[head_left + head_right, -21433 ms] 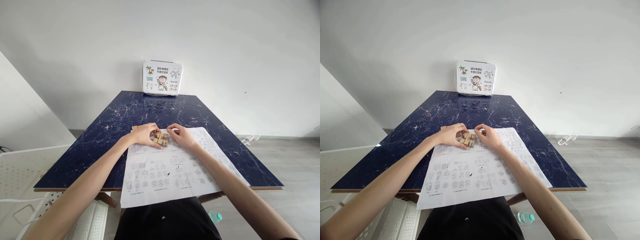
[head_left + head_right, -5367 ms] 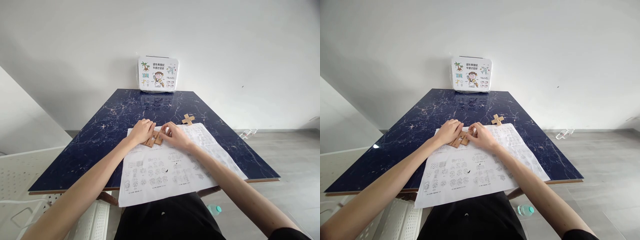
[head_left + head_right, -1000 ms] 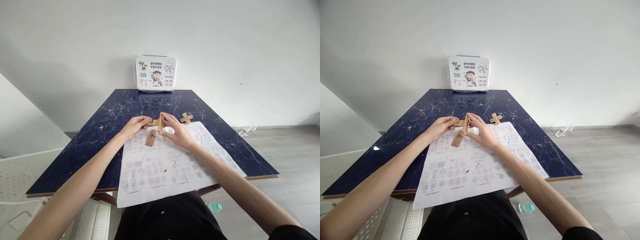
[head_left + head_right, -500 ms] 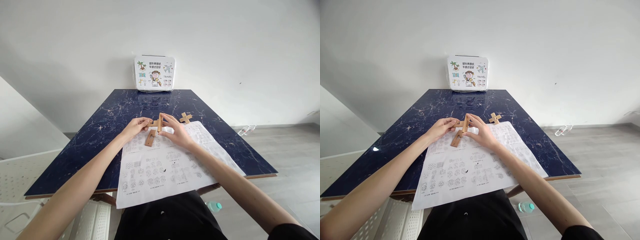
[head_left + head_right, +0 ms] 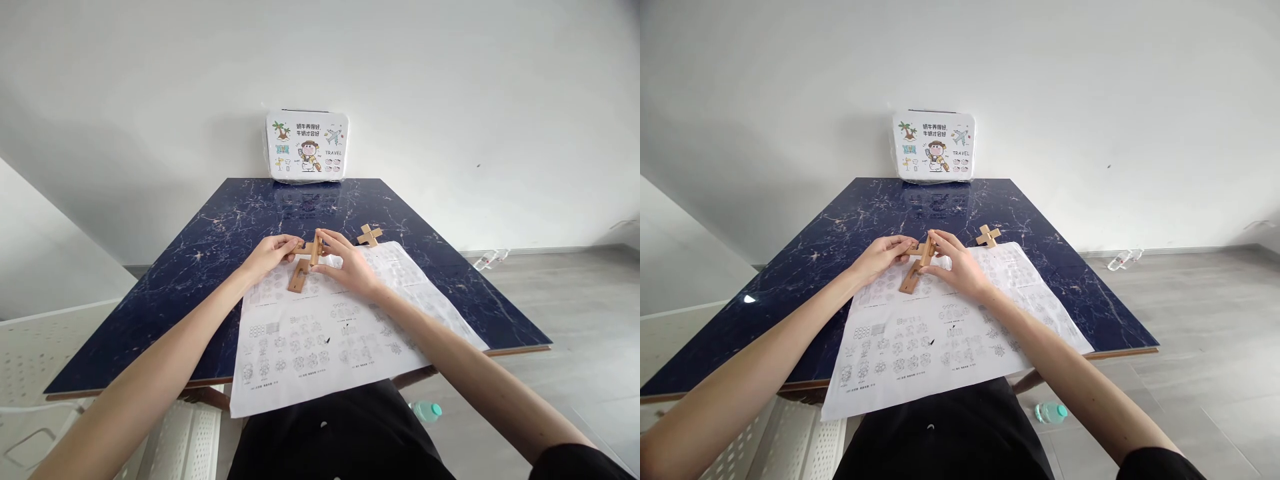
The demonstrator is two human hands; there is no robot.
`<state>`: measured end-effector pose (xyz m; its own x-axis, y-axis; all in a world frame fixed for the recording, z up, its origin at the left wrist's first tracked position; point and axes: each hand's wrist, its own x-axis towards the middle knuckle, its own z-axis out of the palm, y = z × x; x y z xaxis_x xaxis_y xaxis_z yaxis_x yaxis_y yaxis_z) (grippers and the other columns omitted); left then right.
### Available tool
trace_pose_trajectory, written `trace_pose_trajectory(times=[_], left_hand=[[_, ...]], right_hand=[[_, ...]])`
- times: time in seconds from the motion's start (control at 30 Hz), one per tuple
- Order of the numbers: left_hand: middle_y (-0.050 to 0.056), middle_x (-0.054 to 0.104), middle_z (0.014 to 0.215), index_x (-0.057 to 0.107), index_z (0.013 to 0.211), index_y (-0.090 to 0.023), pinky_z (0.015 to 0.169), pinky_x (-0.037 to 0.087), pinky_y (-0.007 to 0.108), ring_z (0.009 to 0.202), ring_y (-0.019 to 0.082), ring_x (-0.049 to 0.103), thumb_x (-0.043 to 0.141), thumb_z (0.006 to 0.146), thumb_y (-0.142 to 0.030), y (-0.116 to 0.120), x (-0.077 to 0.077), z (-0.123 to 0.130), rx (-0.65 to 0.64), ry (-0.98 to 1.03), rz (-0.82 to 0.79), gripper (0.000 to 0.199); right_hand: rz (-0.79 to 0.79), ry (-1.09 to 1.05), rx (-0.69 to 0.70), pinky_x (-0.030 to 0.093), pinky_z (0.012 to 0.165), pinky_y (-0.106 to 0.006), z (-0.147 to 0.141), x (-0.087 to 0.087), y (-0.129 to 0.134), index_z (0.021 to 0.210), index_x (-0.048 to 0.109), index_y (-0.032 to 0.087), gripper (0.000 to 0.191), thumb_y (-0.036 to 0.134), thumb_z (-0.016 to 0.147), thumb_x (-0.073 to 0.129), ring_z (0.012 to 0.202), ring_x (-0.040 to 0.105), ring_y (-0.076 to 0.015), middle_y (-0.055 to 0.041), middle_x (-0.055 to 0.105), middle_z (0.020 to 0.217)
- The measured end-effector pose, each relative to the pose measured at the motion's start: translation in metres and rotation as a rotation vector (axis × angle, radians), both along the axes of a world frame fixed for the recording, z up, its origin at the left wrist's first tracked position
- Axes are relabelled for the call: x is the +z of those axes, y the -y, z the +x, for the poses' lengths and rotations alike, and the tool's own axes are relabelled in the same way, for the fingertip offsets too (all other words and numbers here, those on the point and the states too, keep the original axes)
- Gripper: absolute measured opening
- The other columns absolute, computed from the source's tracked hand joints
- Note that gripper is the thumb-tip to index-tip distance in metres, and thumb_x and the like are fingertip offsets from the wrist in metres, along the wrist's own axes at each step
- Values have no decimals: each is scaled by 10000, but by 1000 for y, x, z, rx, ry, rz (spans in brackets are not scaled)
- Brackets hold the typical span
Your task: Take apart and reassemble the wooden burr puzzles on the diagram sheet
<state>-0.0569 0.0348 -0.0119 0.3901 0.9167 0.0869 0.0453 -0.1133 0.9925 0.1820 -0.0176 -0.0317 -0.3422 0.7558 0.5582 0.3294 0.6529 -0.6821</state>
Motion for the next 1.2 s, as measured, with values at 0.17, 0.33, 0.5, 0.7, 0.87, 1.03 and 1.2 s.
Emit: trace_pose_trajectory(times=[0.17, 0.33, 0.5, 0.7, 0.87, 1.03, 1.2], left_hand=[[14, 597, 757, 755, 1000, -149, 684, 438, 286, 666, 119, 518, 786, 905, -405, 1, 0, 1, 10, -8, -2, 275], [11, 587, 767, 746, 1000, -143, 682, 435, 286, 669, 120, 522, 776, 914, -404, 5, 1, 5, 16, 6, -4, 277], [2, 563, 730, 753, 994, -150, 658, 409, 284, 650, 123, 510, 773, 920, -406, 6, 0, 6, -1, -33, 0, 267], [3, 562, 721, 754, 1001, -159, 663, 425, 281, 655, 128, 524, 763, 928, -420, 5, -2, 4, -11, -49, 6, 271], [12, 600, 761, 750, 1017, -160, 672, 461, 278, 658, 123, 533, 778, 906, -448, 5, -3, 8, 10, -25, 50, 310], [22, 632, 771, 746, 1015, -163, 678, 489, 287, 661, 135, 561, 774, 896, -494, 6, -5, 10, 1, -52, 74, 353], [23, 632, 757, 734, 1003, -172, 676, 497, 282, 674, 142, 583, 718, 944, -526, 8, -4, 9, -85, -112, 112, 359]], right_hand=[[4, -8, -24, 613, 1040, -563, -1, -1, 1, 1602, 469, 416, 752, 562, 927, 766, 1166, 717, -317, -111, 477, 1606], [19, -17, -79, 598, 1060, -584, -3, -2, 0, 1591, 490, 400, 745, 558, 920, 775, 1186, 705, -328, -116, 500, 1579], [10, 20, 19, 540, 1152, -550, 0, -1, 0, 1611, 458, 406, 734, 489, 950, 766, 1370, 592, -336, -95, 472, 1611], [10, 54, 27, 538, 1150, -539, 1, 0, -2, 1617, 449, 394, 742, 468, 952, 769, 1395, 569, -334, -100, 452, 1628], [73, 70, -94, 529, 1149, -563, -3, 2, 0, 1573, 520, 373, 713, 536, 927, 776, 1402, 563, -359, -111, 518, 1576], [67, 91, -70, 505, 1174, -559, -2, -1, -2, 1589, 500, 367, 731, 517, 929, 777, 1418, 553, -353, -113, 507, 1591], [62, 140, 29, 405, 1253, -587, -2, -4, -4, 1631, 424, 383, 763, 454, 953, 764, 1522, 444, -356, -101, 443, 1650]])
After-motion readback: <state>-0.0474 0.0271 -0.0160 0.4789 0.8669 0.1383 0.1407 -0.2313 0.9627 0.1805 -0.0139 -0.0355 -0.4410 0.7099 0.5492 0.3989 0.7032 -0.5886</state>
